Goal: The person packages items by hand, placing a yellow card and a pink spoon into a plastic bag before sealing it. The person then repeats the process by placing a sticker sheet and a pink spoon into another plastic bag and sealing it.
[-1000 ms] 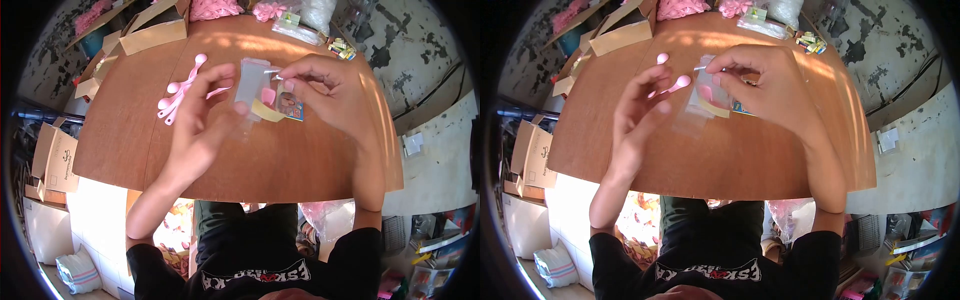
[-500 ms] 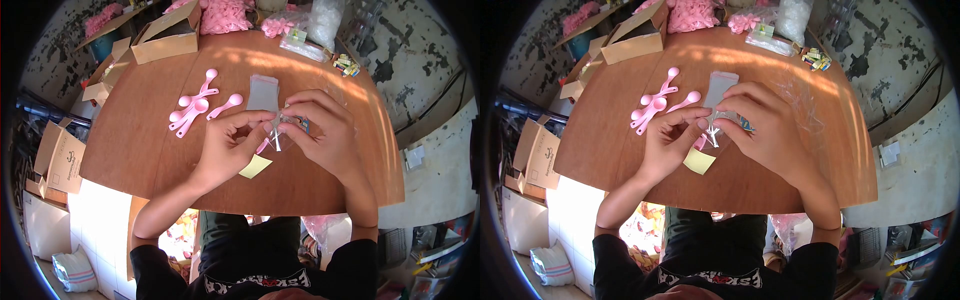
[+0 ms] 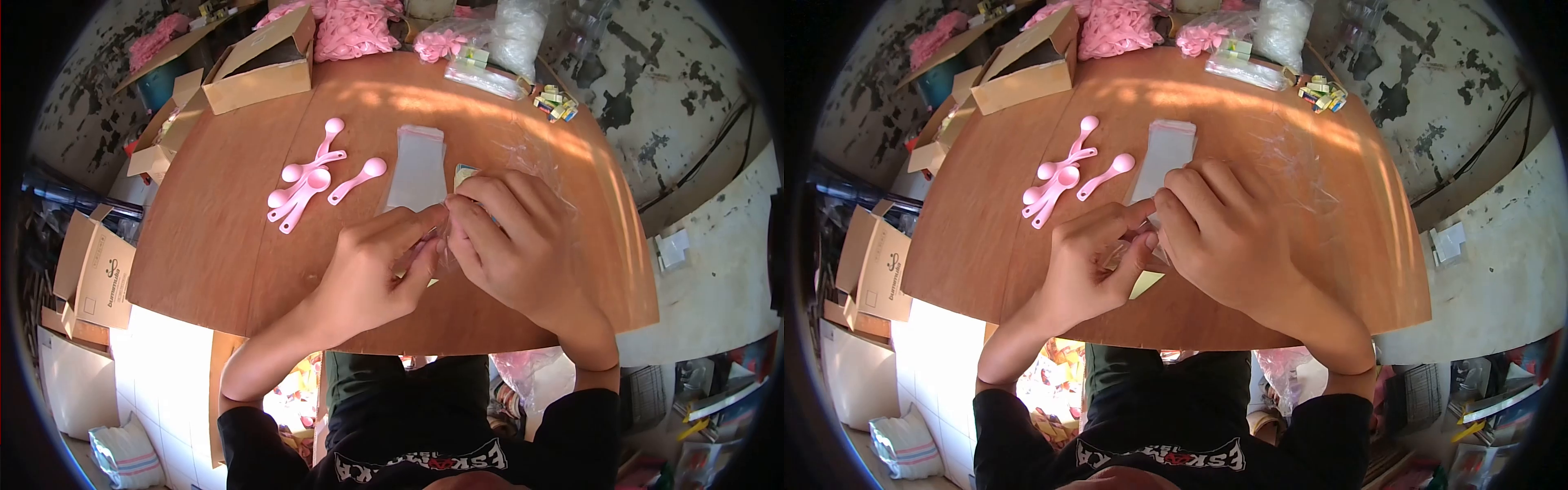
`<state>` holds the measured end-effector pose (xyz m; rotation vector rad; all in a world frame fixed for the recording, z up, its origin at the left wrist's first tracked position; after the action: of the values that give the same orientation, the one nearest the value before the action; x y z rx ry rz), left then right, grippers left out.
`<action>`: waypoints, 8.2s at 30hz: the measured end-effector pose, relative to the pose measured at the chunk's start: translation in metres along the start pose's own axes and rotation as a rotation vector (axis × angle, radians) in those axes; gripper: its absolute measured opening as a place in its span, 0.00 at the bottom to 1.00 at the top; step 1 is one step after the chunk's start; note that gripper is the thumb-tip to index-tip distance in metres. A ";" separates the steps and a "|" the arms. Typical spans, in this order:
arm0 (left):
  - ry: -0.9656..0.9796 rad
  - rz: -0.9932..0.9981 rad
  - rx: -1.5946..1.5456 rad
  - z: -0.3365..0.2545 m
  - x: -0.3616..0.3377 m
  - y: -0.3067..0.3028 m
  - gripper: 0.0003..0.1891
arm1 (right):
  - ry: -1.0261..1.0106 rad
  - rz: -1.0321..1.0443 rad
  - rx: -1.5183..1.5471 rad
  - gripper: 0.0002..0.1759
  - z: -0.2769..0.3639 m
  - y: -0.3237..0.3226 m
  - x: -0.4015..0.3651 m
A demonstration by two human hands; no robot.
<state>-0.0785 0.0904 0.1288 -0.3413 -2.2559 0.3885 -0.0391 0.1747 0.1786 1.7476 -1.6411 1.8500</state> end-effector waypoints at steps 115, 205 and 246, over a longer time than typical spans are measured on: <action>0.024 0.186 -0.096 -0.033 -0.043 -0.035 0.08 | 0.832 -0.078 1.271 0.13 -0.082 0.061 -0.089; -0.423 -0.072 -0.357 0.029 -0.044 0.025 0.10 | 0.364 0.385 0.896 0.09 -0.023 0.030 -0.049; -0.431 -1.171 -1.362 0.121 -0.162 -0.092 0.25 | -0.031 0.366 0.395 0.14 0.016 0.174 0.020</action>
<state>-0.0775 -0.0727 -0.0214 0.4861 -2.3152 -1.8323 -0.1555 0.0810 0.0862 1.6976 -1.8031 2.4679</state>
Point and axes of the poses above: each hand's wrist, its own x-axis towards the middle knuckle, its own y-axis out of the palm, z = x × y, the point moved 10 cm from there along x, towards the middle knuckle, and after that the axes turned 1 degree about -z, right-handed, at the moved point
